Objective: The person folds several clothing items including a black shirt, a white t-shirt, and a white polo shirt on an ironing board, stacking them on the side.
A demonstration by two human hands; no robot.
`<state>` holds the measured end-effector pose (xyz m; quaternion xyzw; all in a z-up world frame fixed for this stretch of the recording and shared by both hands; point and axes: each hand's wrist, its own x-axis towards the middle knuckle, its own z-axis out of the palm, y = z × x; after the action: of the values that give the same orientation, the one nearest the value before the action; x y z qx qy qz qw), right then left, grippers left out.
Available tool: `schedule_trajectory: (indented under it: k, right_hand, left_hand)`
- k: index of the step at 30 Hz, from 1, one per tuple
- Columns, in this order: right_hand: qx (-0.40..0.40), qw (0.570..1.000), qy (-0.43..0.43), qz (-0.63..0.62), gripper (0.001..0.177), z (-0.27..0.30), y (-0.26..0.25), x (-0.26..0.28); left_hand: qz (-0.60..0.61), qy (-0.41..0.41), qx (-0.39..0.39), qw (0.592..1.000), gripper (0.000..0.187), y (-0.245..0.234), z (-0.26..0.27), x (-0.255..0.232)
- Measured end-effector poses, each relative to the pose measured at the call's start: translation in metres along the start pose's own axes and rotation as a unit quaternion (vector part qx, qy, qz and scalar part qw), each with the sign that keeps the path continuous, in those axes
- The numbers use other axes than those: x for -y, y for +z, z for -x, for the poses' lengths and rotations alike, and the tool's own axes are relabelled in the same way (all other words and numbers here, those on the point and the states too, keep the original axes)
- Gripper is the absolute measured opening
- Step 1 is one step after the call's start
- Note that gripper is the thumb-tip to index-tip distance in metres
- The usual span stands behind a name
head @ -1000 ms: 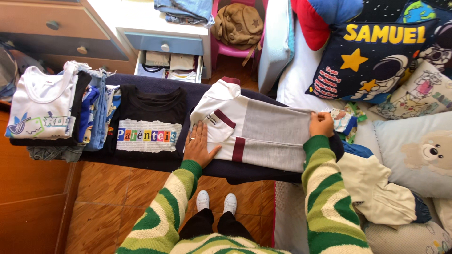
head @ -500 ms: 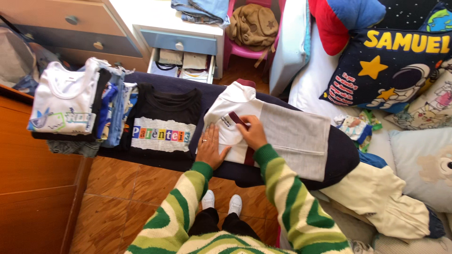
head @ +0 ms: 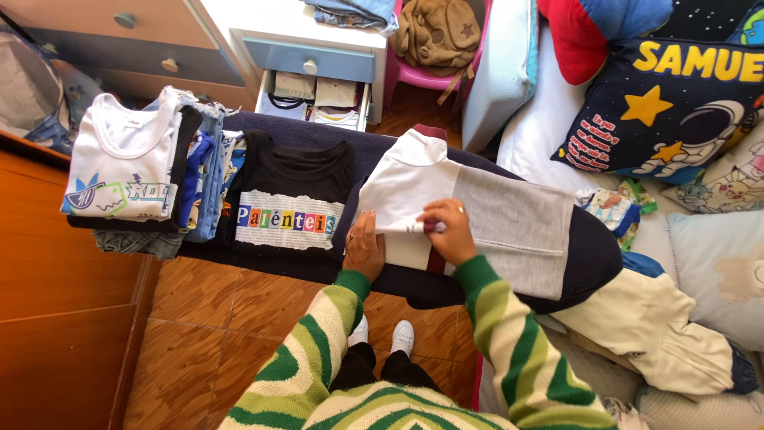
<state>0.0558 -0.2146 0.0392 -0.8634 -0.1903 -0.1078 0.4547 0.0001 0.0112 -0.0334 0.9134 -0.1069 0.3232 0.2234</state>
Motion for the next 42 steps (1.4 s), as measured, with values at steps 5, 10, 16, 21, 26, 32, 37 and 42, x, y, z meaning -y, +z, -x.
schedule_trajectory:
  k: [5,10,16,21,26,32,37,42]
  right_hand:
    - [-0.031,0.997,0.017,0.063,0.026,0.05,0.004,0.005]
    - [-0.078,0.985,0.007,0.155,0.026,0.072,0.011,0.006]
    - [-0.112,0.972,-0.038,0.203,0.027,0.068,0.011,0.025]
    - [-0.06,0.964,-0.062,0.252,0.032,0.069,0.011,0.011]
    - [-0.097,0.97,-0.047,0.217,0.027,0.078,-0.041,-0.039]
    - [-0.162,0.927,0.092,0.324,0.028,0.072,-0.136,-0.155]
    - [-0.157,0.915,0.237,0.286,0.046,0.066,-0.175,-0.282]
    - [-0.109,0.868,0.474,0.104,0.088,0.05,-0.2,-0.267]
  left_hand:
    - [-0.056,0.029,0.016,0.998,0.052,0.016,0.016,0.006]
    - [-0.053,0.056,0.018,0.997,0.052,0.008,0.014,0.004]
    - [-0.054,0.056,0.042,0.996,0.046,-0.003,0.014,-0.003]
    - [-0.021,0.047,0.07,0.996,0.043,-0.011,0.01,-0.006]
    - [-0.038,0.007,0.075,0.996,0.033,-0.024,-0.002,-0.017]
    - [-0.037,-0.125,0.193,0.972,0.053,-0.001,-0.072,-0.003]
    - [-0.024,-0.235,0.314,0.92,0.06,0.065,-0.157,0.059]
    - [0.159,-0.394,0.389,0.817,0.043,0.167,-0.18,0.109]
